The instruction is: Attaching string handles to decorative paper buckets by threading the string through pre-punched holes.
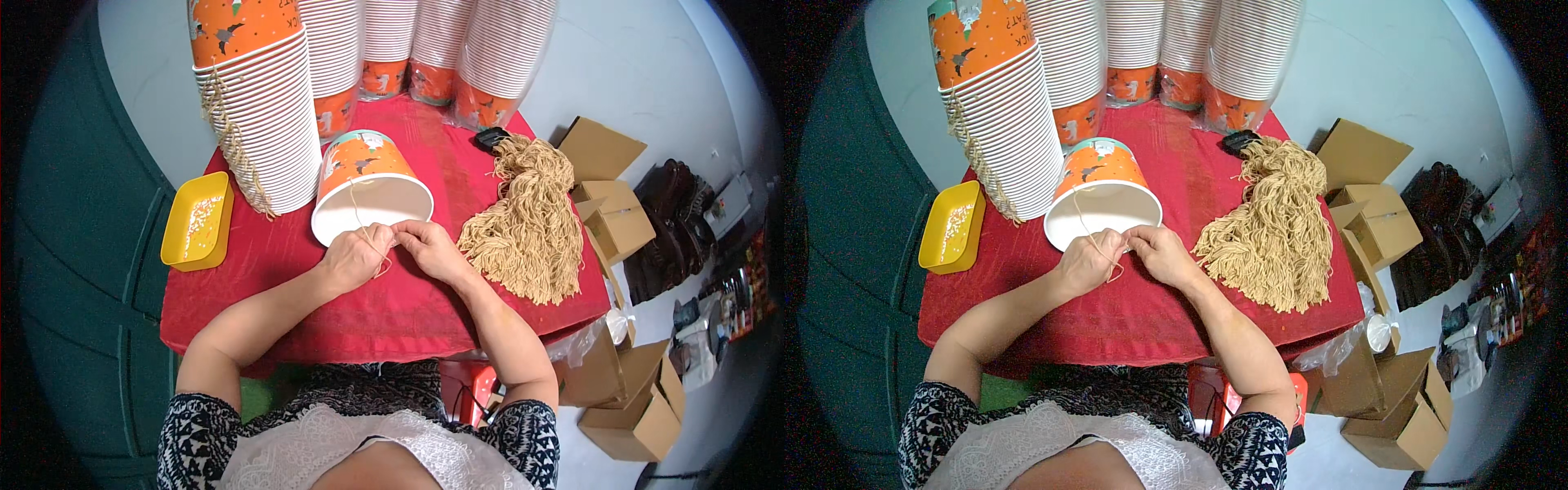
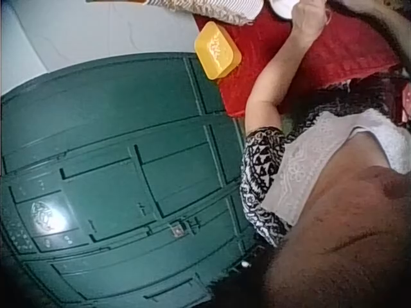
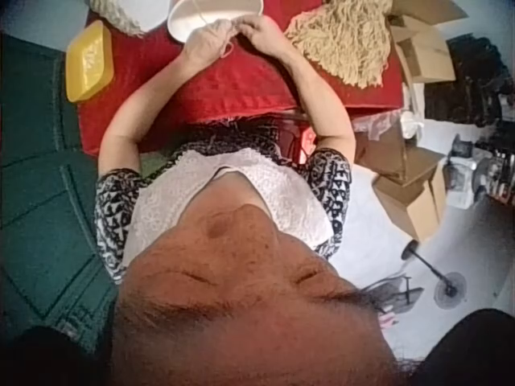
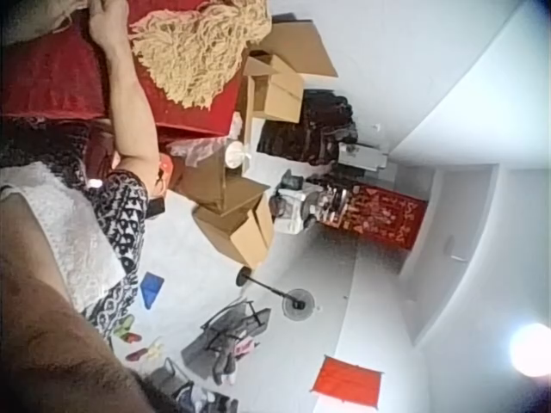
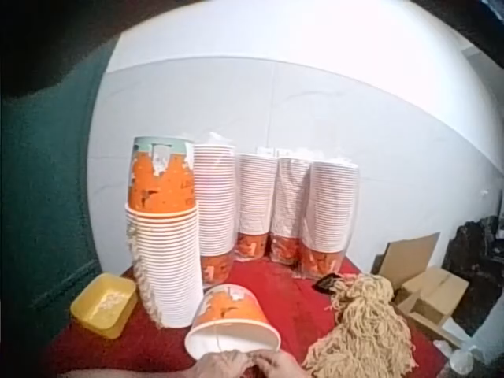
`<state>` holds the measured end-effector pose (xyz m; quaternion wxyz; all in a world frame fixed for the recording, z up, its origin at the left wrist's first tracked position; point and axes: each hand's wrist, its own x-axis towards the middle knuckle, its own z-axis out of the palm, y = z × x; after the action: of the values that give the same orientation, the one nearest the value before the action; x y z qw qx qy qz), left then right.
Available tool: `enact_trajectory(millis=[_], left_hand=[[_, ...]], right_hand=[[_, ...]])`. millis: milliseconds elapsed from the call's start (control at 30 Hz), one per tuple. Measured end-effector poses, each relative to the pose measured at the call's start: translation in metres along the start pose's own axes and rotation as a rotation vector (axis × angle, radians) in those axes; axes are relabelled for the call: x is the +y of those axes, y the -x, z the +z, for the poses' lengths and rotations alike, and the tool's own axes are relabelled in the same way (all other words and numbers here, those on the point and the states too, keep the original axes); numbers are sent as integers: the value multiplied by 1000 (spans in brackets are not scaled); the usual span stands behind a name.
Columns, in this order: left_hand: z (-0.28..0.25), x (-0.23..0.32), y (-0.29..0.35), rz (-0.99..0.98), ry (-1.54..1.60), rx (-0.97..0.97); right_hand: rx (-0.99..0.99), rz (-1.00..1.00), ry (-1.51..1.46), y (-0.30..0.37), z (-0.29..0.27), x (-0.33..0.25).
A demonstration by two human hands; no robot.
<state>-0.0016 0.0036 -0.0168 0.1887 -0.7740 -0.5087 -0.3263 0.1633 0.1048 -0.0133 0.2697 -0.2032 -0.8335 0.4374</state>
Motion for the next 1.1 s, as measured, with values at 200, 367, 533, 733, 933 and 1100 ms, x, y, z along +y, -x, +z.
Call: enact_trajectory(millis=[200, 367, 533, 733, 933, 1100], left_hand=[[0, -3, 3, -102, 65, -49], [-7, -7, 2, -319, 235, -143], [-11, -8, -1, -438, 325, -197], [-10, -12, -3, -500, 266, -176], [-11, -17, -3, -534, 307, -211], [3, -24, 4, -649, 1162, -144]], right_hand=[[48, 89, 48, 1, 3, -6], [47, 9, 71, 3, 1, -9], [-27, -80, 58, 3, -6, -11], [0, -289, 277, 6, -1, -7], [16, -269, 439, 9, 1, -13], [18, -282, 430, 7, 2, -12]])
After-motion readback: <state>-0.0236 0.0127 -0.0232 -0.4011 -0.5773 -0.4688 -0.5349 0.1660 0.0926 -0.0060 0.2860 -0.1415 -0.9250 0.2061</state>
